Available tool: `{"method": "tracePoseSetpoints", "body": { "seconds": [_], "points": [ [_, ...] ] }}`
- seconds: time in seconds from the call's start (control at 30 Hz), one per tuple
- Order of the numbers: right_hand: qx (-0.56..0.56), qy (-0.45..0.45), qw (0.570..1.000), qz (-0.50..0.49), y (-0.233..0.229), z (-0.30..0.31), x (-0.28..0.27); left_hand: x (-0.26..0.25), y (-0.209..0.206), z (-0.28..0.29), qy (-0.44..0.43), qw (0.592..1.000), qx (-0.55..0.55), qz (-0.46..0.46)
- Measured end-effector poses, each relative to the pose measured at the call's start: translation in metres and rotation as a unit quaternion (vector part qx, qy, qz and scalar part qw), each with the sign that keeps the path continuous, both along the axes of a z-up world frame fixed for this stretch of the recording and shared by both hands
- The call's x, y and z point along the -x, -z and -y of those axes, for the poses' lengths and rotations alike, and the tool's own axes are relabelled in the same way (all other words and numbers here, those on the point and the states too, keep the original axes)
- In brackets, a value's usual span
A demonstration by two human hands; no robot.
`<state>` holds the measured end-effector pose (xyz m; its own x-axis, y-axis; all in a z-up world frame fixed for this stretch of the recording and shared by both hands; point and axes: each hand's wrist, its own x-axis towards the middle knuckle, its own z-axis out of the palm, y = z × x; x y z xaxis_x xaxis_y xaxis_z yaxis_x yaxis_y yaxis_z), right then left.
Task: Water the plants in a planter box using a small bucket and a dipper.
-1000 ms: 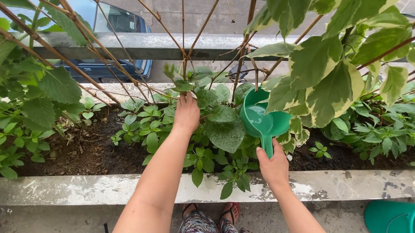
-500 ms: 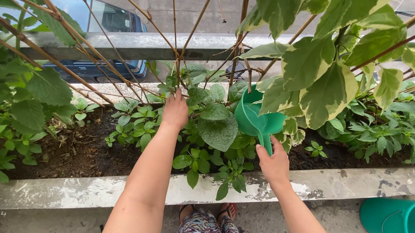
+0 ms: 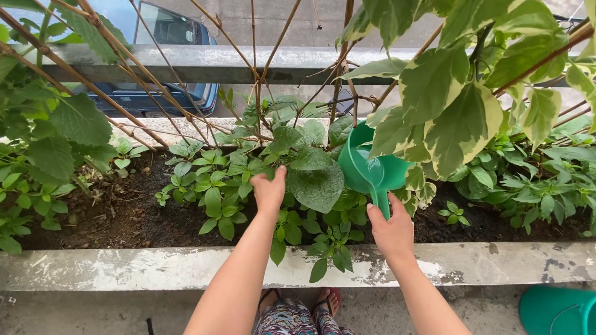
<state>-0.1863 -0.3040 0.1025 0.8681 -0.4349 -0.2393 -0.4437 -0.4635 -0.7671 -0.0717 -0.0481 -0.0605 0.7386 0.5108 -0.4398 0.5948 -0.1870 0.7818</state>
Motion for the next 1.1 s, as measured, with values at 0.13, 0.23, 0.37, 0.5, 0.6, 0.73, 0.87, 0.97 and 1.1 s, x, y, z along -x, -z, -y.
{"method": "tracePoseSetpoints", "body": {
  "seconds": [0.13,0.23,0.37,0.5,0.6,0.73,0.87,0.97,1.1],
  "points": [
    [-0.024,0.009,1.0,-0.017,-0.005,-0.001,0.005,-0.009,-0.004,0.014,0.006,0.95,0.3,-0.09],
    [0.0,-0.006,1.0,0.018,-0.005,0.003,0.014,-0.034,0.041,0.018,-0.024,0.951,0.305,0.053],
    [0.045,-0.018,0.999,0.016,0.005,0.019,0.023,-0.068,0.045,0.02,-0.085,0.907,0.408,0.055],
    [0.011,-0.005,0.999,-0.032,-0.029,0.013,0.033,-0.085,-0.023,0.029,-0.149,0.847,0.51,0.023],
    [0.007,-0.039,0.999,0.017,-0.017,0.02,0.043,-0.113,0.009,0.033,-0.13,0.814,0.561,0.077],
    [0.003,-0.03,0.999,-0.026,-0.022,0.018,0.045,-0.128,-0.03,0.039,-0.136,0.792,0.591,0.07],
    [0.044,-0.056,0.997,-0.013,-0.023,0.015,0.05,-0.138,-0.043,0.039,-0.086,0.802,0.578,0.122],
    [0.061,-0.08,0.995,-0.004,-0.005,0.018,0.058,-0.138,-0.047,0.036,-0.06,0.815,0.563,0.126],
    [0.075,-0.107,0.991,0.007,0.008,0.018,0.063,-0.151,0.021,0.033,-0.037,0.835,0.533,0.134]
  ]
}}
